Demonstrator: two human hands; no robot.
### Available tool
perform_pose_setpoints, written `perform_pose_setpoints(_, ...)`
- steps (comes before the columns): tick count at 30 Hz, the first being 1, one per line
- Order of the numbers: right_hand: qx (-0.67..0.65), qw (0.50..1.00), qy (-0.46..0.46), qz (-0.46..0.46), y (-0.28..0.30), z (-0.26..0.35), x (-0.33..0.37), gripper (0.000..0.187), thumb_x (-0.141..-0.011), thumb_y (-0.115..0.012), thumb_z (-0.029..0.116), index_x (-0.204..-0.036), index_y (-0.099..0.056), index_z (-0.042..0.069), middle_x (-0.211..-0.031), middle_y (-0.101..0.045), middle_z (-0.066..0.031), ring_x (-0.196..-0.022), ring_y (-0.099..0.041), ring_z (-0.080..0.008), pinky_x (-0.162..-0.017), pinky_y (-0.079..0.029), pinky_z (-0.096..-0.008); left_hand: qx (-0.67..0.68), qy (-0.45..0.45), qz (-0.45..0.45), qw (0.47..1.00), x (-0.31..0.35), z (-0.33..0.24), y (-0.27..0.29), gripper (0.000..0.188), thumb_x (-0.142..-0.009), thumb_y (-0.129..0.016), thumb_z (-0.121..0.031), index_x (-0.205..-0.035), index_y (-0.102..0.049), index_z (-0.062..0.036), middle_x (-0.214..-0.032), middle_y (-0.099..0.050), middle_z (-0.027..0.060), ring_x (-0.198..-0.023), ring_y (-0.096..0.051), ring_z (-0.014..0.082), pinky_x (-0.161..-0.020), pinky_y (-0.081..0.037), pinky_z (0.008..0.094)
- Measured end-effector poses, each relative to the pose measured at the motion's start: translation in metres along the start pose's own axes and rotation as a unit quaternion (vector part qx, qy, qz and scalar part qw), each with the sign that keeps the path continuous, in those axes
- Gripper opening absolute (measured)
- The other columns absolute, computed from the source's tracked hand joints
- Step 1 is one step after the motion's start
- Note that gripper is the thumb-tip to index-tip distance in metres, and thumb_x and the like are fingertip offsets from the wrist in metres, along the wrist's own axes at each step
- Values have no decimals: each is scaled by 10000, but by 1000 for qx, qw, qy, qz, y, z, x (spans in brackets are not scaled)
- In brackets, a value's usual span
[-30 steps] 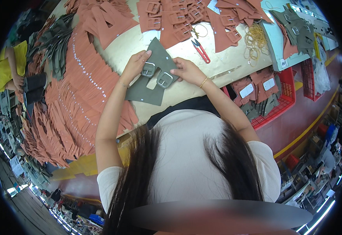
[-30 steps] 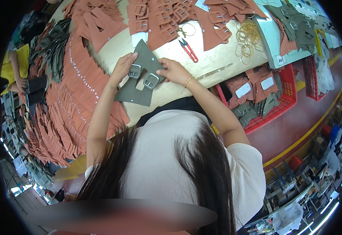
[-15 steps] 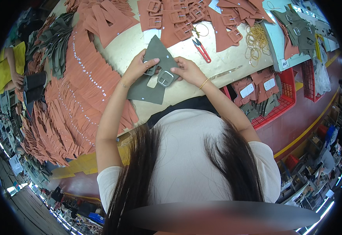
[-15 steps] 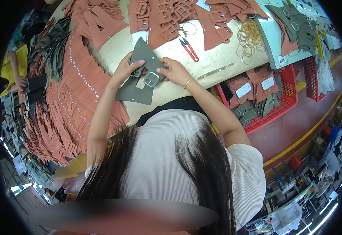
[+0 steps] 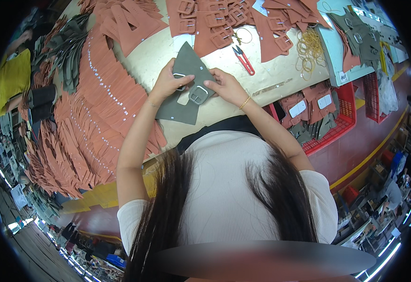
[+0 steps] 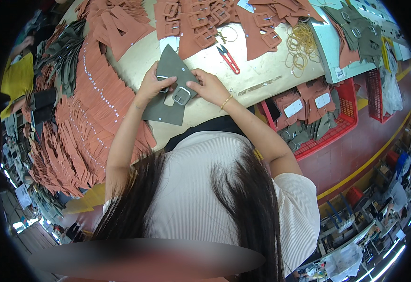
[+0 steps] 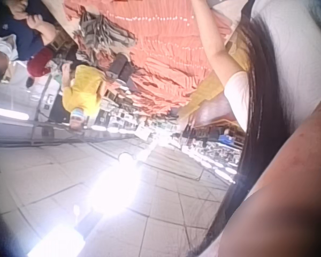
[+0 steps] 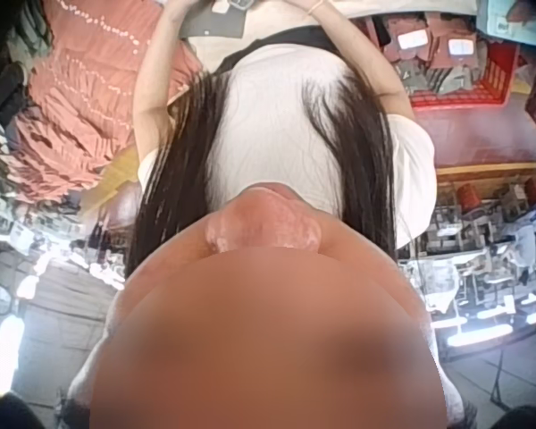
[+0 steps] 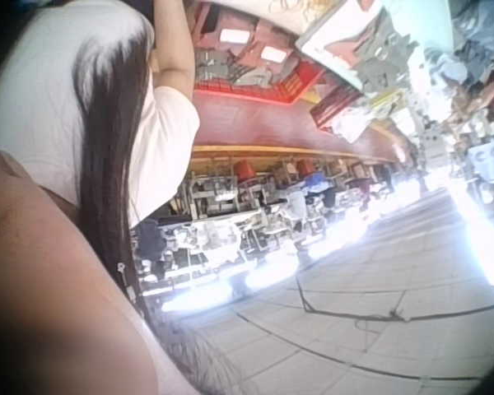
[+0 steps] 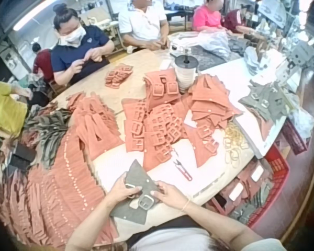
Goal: The person sorts and stacks green and brown leather pieces with metal buckles on a workbench. They repeatedly pick up pieces, align them, and place them into piles or a red basket. The person also uses a rubber band to bundle a stack of green pieces.
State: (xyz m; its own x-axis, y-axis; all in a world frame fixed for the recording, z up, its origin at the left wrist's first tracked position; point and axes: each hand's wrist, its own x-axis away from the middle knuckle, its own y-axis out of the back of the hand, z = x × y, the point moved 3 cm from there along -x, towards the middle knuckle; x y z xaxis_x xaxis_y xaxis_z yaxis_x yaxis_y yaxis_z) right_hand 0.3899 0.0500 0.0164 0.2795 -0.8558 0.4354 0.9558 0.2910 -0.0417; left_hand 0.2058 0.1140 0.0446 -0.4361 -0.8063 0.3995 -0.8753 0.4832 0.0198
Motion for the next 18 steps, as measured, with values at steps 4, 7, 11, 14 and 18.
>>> perform_pose_setpoints(4, -48, 996, -49, 48, 3, -1, 5, 413, -876, -659, 186, -1208, -499, 0, -959, -633, -52, -821, -615, -83, -611, -510, -221, -7, 19, -16, 1000, -1, 3, 3, 372, -792, -719, -74, -1060, -473, 7, -775, -610, 76, -577, -586, 124, -524, -484, 239)
perform_pose_setpoints(7, -95, 993, -21, 70, 4, -2, 10, 468, -846, -692, 159, -1228, -487, -15, -942, -638, -63, -810, -621, -99, -650, -514, -226, 42, 12, -25, 999, 0, 3, 4, 355, -798, -709, -63, -1057, -475, 2, -764, -613, 74, -564, -585, 124, -518, -484, 234)
perform_pose_setpoints(11, -143, 988, -4, 56, 2, -6, 12, 470, -840, -688, 112, -1243, -492, -28, -952, -644, -73, -828, -623, -114, -718, -514, -231, 45, 12, -31, 998, 0, 3, 5, 341, -807, -694, -57, -1065, -478, 0, -753, -613, 75, -562, -583, 126, -519, -483, 238)
perform_pose_setpoints(14, -160, 986, -19, 47, 1, -9, 11, 443, -848, -672, 97, -1237, -505, -35, -966, -647, -81, -845, -621, -115, -752, -510, -233, 45, 18, -28, 998, 0, 5, 8, 338, -809, -694, -56, -1066, -481, 1, -759, -613, 77, -571, -584, 124, -524, -488, 242)
perform_pose_setpoints(18, -197, 980, -30, 25, -3, -11, 9, 417, -854, -664, 96, -1222, -520, -36, -964, -647, -80, -837, -617, -108, -753, -504, -230, 86, 43, -27, 995, -1, 9, 13, 341, -806, -700, -54, -1065, -485, 2, -766, -616, 81, -570, -588, 123, -531, -497, 243)
